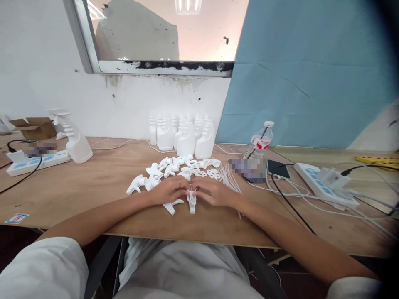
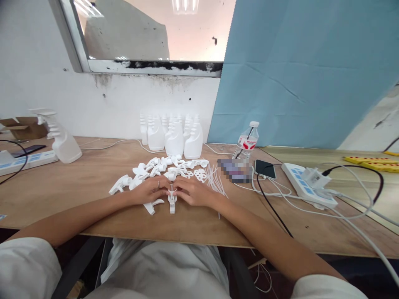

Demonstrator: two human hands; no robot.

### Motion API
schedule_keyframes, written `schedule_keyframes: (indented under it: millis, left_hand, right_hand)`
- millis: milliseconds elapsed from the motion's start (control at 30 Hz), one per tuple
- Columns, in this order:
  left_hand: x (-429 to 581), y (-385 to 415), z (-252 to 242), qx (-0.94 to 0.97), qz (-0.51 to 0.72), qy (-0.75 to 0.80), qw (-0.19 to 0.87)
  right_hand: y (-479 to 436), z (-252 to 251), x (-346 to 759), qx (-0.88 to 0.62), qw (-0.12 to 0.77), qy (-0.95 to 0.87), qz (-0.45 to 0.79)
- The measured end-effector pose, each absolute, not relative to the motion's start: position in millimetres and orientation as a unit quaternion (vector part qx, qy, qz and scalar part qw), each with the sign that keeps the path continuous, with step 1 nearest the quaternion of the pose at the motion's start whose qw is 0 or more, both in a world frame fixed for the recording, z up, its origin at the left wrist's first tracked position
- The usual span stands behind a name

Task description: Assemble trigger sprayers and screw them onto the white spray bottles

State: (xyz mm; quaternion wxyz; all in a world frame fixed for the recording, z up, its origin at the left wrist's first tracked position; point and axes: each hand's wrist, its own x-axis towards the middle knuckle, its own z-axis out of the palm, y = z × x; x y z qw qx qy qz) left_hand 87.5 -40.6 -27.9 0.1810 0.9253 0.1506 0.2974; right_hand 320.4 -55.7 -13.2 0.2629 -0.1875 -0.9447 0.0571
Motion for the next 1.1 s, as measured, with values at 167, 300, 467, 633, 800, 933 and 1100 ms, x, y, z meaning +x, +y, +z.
schedule_keyframes:
  millis: [167,300,467,633,800,933,1100]
  left_hand:
    - [88,-41,-29,0.918,0.308,0.171,0.183]
    - [88,-41,-28,0.919,0.304,0.177,0.180]
    - [90,-42,-26,0.927,0.299,0.155,0.162]
    - [90,-43,-27,0.931,0.291,0.166,0.144]
    - [90,-43,-28,0.931,0.284,0.173,0.149]
    - [89,-44,-29,0.926,0.275,0.198,0.166]
    - [89,-44,-29,0.909,0.265,0.236,0.219]
  right_hand:
    - [-56,-11,321,-0.202,0.218,-0.954,0.032]
    - [-56,-11,321,-0.194,0.205,-0.959,0.033]
    - [-52,-5,322,-0.177,0.278,-0.936,0.124]
    - [-20,9,359,-0.324,0.345,-0.877,0.075]
    - [30,6,435,-0.465,0.131,-0.871,-0.089]
    - [49,-9,468,-0.523,0.047,-0.849,-0.050]
    - [51,-19,468,-0.508,0.045,-0.860,-0.022]
